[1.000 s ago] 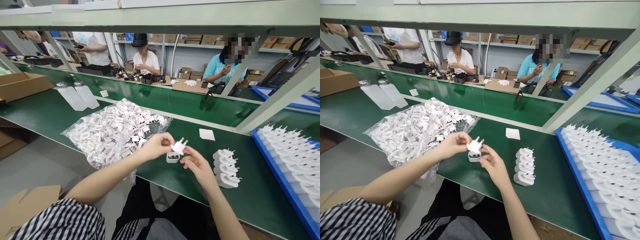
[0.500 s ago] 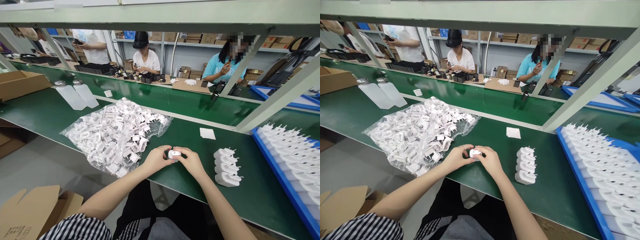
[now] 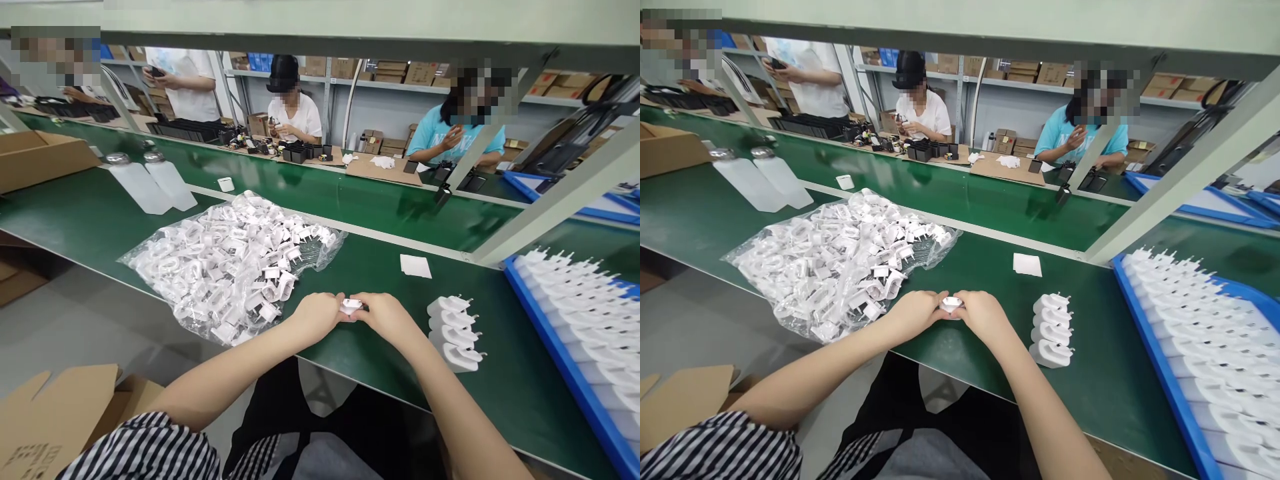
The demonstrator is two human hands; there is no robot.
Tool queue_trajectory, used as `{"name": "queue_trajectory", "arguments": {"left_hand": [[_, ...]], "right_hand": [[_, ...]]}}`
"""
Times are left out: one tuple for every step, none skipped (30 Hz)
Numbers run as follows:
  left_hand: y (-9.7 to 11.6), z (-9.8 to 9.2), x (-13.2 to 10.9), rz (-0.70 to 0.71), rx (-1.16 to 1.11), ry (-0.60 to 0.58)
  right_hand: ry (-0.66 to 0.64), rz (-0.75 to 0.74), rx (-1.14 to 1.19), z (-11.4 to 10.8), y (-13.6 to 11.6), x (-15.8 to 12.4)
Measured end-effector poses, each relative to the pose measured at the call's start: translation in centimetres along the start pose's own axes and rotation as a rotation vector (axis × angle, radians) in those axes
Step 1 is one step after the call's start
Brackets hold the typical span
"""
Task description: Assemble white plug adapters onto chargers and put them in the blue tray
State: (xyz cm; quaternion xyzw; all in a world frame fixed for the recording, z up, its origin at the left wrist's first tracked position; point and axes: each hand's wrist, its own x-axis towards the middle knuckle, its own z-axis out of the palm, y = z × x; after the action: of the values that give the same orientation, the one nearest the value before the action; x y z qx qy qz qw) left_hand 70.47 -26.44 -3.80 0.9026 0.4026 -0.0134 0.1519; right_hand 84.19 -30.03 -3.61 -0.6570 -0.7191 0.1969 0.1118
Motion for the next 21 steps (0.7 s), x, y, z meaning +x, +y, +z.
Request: {"name": "queue_trajectory", "arguments": {"left_hand": [[0.2, -0.7, 0.3, -0.012, 0.025, -0.068], [0.5, -1.4, 0.7, -0.020, 0.040, -0.133], [0.6, -2.0, 1.1, -0.024, 0.051, -0.192], [0.8, -2.5, 1.5, -0.023, 0.062, -0.240], [0.9, -3.0, 2.0, -0.015, 0.071, -0.280], [0.9, -3.3, 2.4, -0.002, 0.076, -0.308], [1.0, -3.4, 2.8, 0.013, 0.070, -0.335], [1.0, -3.5, 3.1, 0.027, 0.051, -0.360], [1.0, -3.5, 3.4, 0.038, 0.022, -0.384], [0.9, -3.4, 3.6, 0.047, -0.005, -0.398], [0.8, -3.4, 3.8, 0.053, -0.026, -0.404], [0.7, -3.3, 3.9, 0.058, -0.040, -0.407], [0.6, -3.2, 4.0, 0.062, -0.051, -0.406], [0.4, -3.2, 4.0, 0.068, -0.056, -0.397], [0.3, -3.2, 3.9, 0.080, -0.060, -0.383], [0.2, -3.1, 3.8, 0.100, -0.063, -0.363], [0.2, -3.0, 3.5, 0.125, -0.061, -0.341], [0.4, -2.8, 3.1, 0.149, -0.050, -0.314], [0.8, -2.4, 2.6, 0.171, -0.034, -0.283], [1.3, -2.0, 2.0, 0.187, -0.023, -0.254], [2.0, -1.3, 1.4, 0.201, -0.025, -0.229]], "right_hand": [[-0.034, 0.010, -0.021, -0.3, -0.2, 0.2], [-0.063, 0.022, -0.031, -0.5, -0.4, 0.4], [-0.085, 0.033, -0.033, -0.7, -0.5, 0.6], [-0.100, 0.040, -0.033, -0.9, -0.7, 0.7], [-0.113, 0.046, -0.034, -1.0, -0.8, 0.8], [-0.121, 0.052, -0.039, -1.0, -0.9, 0.9], [-0.128, 0.058, -0.047, -1.0, -0.9, 0.9], [-0.133, 0.060, -0.057, -1.0, -1.0, 1.0], [-0.137, 0.060, -0.068, -1.0, -0.9, 1.0], [-0.140, 0.057, -0.081, -0.9, -0.9, 1.1], [-0.141, 0.053, -0.093, -0.9, -0.8, 1.2], [-0.143, 0.046, -0.101, -0.9, -0.8, 1.3], [-0.145, 0.039, -0.105, -0.9, -0.8, 1.4], [-0.141, 0.035, -0.110, -1.0, -0.8, 1.5], [-0.138, 0.033, -0.118, -1.1, -0.9, 1.4], [-0.136, 0.032, -0.130, -1.2, -1.0, 1.3], [-0.136, 0.034, -0.145, -1.3, -1.2, 0.9], [-0.138, 0.039, -0.164, -1.5, -1.3, 0.4], [-0.136, 0.052, -0.184, -1.5, -1.4, -0.4], [-0.133, 0.070, -0.197, -1.6, -1.3, -1.4], [-0.127, 0.095, -0.201, -1.6, -1.2, -2.6]]}}
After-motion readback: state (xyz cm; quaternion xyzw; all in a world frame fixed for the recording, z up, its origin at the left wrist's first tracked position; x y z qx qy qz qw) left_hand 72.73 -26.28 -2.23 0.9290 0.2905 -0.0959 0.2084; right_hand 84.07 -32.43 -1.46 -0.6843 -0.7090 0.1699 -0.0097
